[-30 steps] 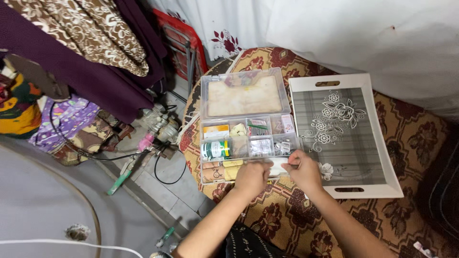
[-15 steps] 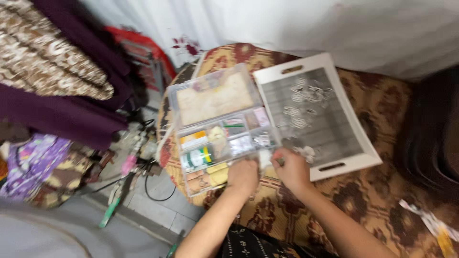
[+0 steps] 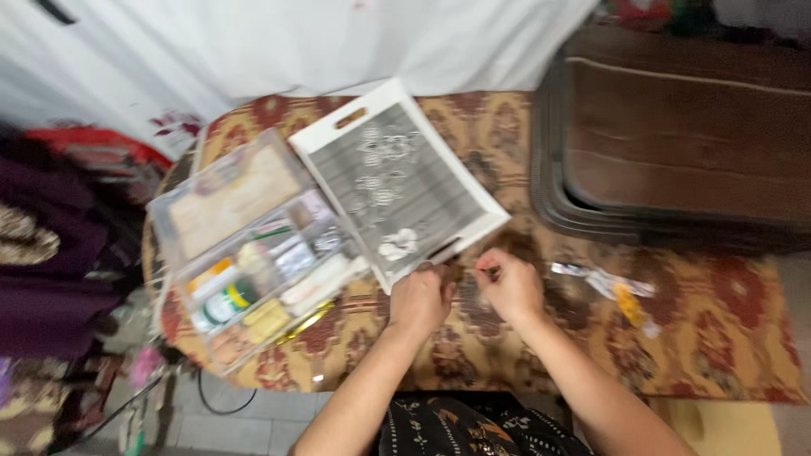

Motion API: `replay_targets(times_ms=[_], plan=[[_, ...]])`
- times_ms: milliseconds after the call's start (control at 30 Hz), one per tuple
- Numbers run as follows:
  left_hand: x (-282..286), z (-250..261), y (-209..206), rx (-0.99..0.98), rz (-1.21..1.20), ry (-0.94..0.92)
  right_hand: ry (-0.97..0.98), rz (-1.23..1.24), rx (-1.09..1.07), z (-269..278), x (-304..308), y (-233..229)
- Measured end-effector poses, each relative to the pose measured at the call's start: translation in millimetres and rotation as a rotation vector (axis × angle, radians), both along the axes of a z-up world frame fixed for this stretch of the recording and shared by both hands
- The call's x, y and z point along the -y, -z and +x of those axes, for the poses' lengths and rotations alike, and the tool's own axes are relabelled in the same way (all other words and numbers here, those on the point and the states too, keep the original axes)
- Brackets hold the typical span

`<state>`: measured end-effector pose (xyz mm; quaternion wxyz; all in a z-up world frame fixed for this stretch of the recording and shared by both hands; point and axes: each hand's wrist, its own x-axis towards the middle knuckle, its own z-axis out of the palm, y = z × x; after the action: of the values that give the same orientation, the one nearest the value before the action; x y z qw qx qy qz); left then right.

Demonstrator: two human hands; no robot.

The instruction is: The person organizes small craft items on a patterned surface. They handle a small pink box, a white glove, and a piece of white fabric, folding and rolling the fabric. They also pick up and place several blister packs of small items and a yellow strip of stickers, arranging them on the surface.

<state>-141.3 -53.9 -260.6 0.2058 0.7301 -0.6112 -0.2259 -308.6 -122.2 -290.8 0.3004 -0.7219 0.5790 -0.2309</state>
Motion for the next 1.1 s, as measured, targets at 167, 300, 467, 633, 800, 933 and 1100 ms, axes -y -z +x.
replay_targets(times_ms=[167, 300, 467, 633, 800, 933, 1100], plan=[[14, -69, 14, -0.013, -0.091, 0.115, 0.205, -0.005, -0.082, -101, 11, 11], [26, -118, 25, 0.109, 0.089, 0.215, 0.4, 0.327, -0.341, -179, 15, 19], [36, -163, 15, -0.021, 0.025, 0.243, 0.389, 0.268, -0.6, -243, 4, 38], [46, -181, 6, 0.03, 0.071, 0.295, 0.37, 0.335, -0.489, -266, 9, 69], [53, -180, -2, 0.014, 0.037, 0.296, 0.305, 0.279, -0.523, -267, 19, 80], [59, -164, -17, 0.024, 0.058, 0.256, 0.27, 0.533, -0.487, -264, 41, 51], [79, -142, -52, -0.297, -0.227, 0.16, 0.063, 0.452, -0.159, -248, 87, -52]])
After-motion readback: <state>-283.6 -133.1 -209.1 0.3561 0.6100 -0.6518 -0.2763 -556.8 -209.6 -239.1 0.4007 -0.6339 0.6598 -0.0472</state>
